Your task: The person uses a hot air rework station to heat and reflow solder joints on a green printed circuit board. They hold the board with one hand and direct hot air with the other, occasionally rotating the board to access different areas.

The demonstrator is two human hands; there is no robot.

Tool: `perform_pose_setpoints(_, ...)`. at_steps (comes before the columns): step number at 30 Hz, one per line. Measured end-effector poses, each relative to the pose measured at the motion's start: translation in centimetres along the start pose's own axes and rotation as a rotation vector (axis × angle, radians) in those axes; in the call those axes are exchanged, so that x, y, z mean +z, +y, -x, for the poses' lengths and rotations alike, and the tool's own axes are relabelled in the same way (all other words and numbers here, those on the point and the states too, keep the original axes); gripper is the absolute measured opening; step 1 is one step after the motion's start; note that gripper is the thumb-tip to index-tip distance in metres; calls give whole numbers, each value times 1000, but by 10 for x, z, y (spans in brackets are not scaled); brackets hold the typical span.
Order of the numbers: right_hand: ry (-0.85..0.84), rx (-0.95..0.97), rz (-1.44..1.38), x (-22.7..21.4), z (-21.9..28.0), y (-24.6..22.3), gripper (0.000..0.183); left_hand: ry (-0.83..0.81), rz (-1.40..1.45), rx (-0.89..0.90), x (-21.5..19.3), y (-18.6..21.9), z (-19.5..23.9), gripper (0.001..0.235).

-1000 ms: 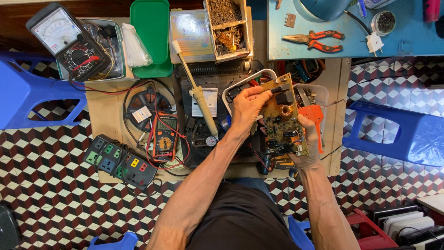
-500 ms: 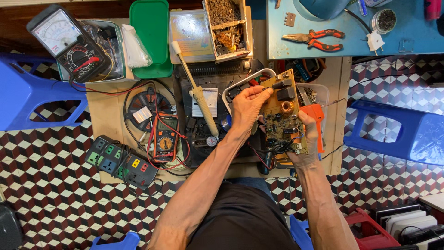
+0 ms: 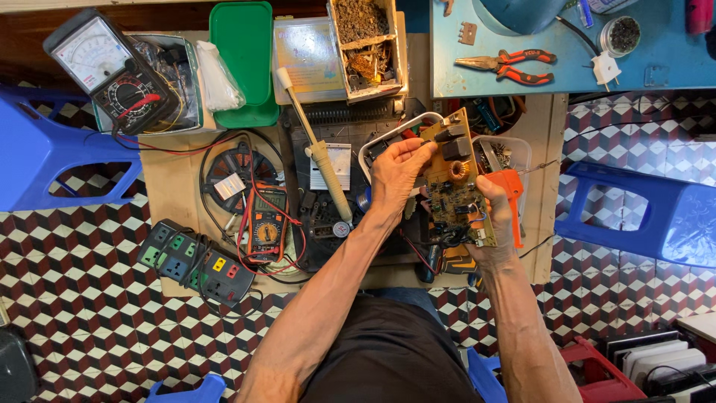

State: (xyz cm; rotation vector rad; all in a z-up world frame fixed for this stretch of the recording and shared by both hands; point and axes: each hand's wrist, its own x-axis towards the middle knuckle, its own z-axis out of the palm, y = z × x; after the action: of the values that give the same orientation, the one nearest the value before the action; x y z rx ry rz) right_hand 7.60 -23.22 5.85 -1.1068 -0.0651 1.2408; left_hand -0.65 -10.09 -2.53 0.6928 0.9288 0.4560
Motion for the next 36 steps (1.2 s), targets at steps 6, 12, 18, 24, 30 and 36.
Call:
perform_pose_setpoints(6, 4, 57, 165, -2, -2, -2, 67, -76, 91, -10, -7, 0, -1, 43)
perform_pose_setpoints(12, 38, -54, 653, 12, -1, -15, 74, -322, 256, -183, -25, 26, 7, 43)
perform_pose_setpoints(18, 48, -327, 1234, 36, -4, -30, 73, -720, 658, 31, -37, 35, 4, 18)
perform_pose_setpoints(24, 30, -635, 1467, 57, -17, -35, 77, -389, 571, -137, -42, 32, -12, 30)
perform_pose_setpoints(30, 63, -760, 1517, 67, -36, -44, 78, -387, 753, -152, -31, 36, -33, 35)
perform_pose_setpoints(36, 106, -840, 1505, 68, -56, -58, 76, -536, 838, -228, -14, 42, -60, 38)
